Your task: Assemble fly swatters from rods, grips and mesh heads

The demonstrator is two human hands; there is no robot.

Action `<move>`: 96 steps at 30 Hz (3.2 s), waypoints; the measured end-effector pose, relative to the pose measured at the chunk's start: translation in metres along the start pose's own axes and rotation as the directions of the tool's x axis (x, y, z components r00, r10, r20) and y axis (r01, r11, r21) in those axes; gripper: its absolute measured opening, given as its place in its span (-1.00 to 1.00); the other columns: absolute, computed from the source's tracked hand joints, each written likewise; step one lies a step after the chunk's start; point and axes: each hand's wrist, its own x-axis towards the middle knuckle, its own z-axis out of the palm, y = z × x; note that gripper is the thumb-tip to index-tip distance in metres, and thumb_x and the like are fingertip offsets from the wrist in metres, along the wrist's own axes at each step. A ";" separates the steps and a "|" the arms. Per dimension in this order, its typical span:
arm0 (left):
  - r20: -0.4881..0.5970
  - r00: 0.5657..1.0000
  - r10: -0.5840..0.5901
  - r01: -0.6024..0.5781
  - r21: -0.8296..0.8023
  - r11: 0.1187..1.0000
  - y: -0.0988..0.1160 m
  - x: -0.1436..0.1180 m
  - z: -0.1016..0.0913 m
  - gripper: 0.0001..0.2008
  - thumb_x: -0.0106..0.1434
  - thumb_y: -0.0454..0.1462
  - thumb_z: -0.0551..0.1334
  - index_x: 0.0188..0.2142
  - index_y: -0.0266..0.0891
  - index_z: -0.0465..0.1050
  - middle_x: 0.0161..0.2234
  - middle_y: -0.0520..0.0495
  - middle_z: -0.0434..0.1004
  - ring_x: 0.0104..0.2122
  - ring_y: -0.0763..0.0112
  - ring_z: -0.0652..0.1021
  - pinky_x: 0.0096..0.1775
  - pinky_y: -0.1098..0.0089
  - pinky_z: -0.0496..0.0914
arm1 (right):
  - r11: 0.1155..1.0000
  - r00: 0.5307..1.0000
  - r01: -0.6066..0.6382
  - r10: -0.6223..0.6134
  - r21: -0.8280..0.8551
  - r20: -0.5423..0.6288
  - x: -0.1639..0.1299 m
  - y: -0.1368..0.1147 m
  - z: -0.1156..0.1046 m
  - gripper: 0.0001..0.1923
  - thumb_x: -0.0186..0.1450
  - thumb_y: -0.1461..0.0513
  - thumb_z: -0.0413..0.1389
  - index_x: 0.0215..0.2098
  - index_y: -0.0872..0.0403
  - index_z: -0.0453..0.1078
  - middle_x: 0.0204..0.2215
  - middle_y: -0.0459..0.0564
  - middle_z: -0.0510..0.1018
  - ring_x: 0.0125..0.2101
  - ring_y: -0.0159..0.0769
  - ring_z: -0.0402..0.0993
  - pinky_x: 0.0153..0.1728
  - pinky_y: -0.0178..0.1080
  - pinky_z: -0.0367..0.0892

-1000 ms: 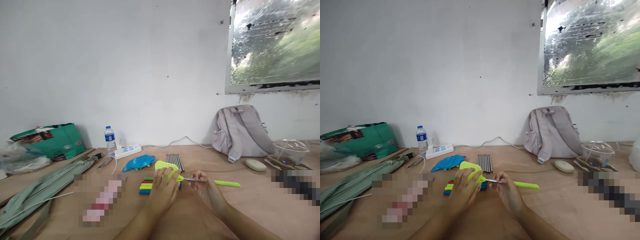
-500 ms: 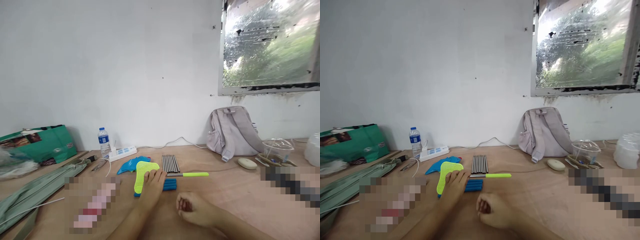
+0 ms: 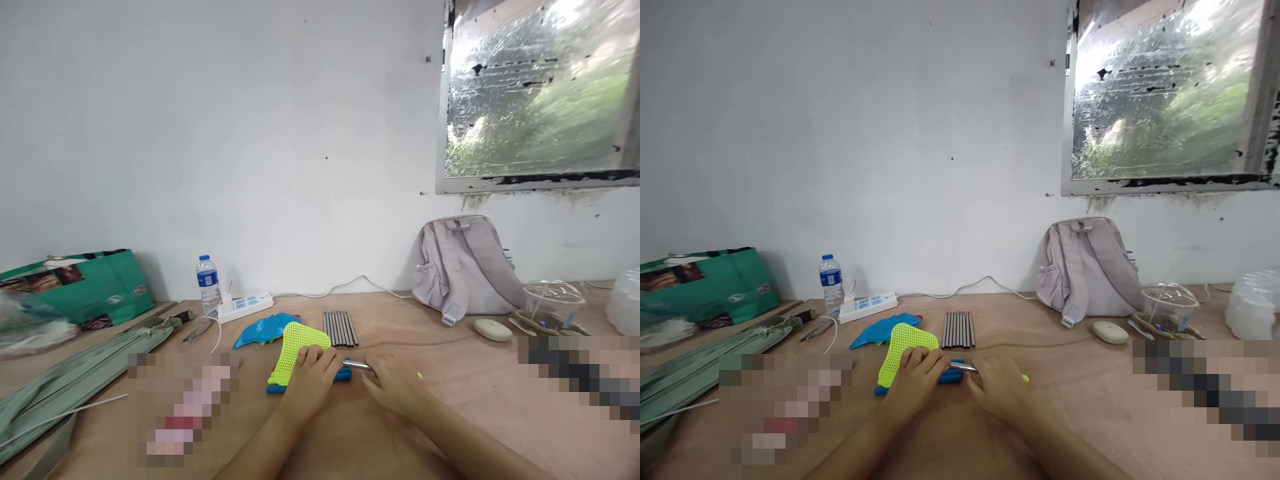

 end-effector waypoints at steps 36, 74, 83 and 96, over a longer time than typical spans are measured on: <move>0.007 1.000 0.023 -0.024 0.078 0.997 -0.088 -0.010 -0.014 -0.77 0.24 -0.37 -0.02 -0.26 -0.20 0.39 -0.30 -0.05 0.47 -0.39 0.36 0.28 -0.29 0.32 0.13 | 0.911 0.993 -0.097 0.061 -0.401 -0.101 0.013 0.093 -0.022 -0.78 0.16 0.18 -0.07 -0.54 0.08 0.34 -0.55 -0.01 0.52 -0.55 -0.33 0.38 -0.58 -0.31 -0.19; 0.156 0.984 0.087 -0.100 0.072 0.992 -0.128 -0.020 -0.037 -0.69 0.28 -0.19 -0.05 -0.49 -0.21 0.34 -0.55 0.02 0.40 -0.52 0.44 0.39 -0.47 0.44 0.14 | 0.881 0.922 -0.004 -0.179 -0.474 -0.342 0.001 0.127 -0.028 -0.73 0.16 0.19 -0.10 -0.64 0.08 0.27 -0.73 -0.10 0.40 -0.69 -0.43 0.23 -0.59 -0.30 -0.25; 0.215 0.977 0.007 0.005 -0.055 0.998 -0.145 -0.030 -0.040 -0.64 0.27 -0.15 -0.09 -0.50 -0.19 0.36 -0.55 0.01 0.40 -0.50 0.44 0.42 -0.45 0.47 0.20 | 0.852 0.896 0.053 -0.271 -0.521 -0.352 -0.008 0.157 -0.033 -0.70 0.21 0.20 -0.13 -0.61 0.09 0.28 -0.72 -0.08 0.41 -0.67 -0.43 0.26 -0.59 -0.30 -0.19; 0.237 0.970 0.043 -0.011 -0.137 0.990 -0.140 -0.030 -0.036 -0.69 0.25 -0.16 -0.06 -0.51 -0.16 0.36 -0.57 0.04 0.41 -0.53 0.43 0.42 -0.49 0.47 0.21 | 0.866 0.945 0.121 -0.249 -0.486 -0.210 -0.022 0.171 -0.032 -0.75 0.22 0.21 -0.12 -0.54 0.10 0.29 -0.62 -0.07 0.45 -0.60 -0.41 0.31 -0.57 -0.30 -0.15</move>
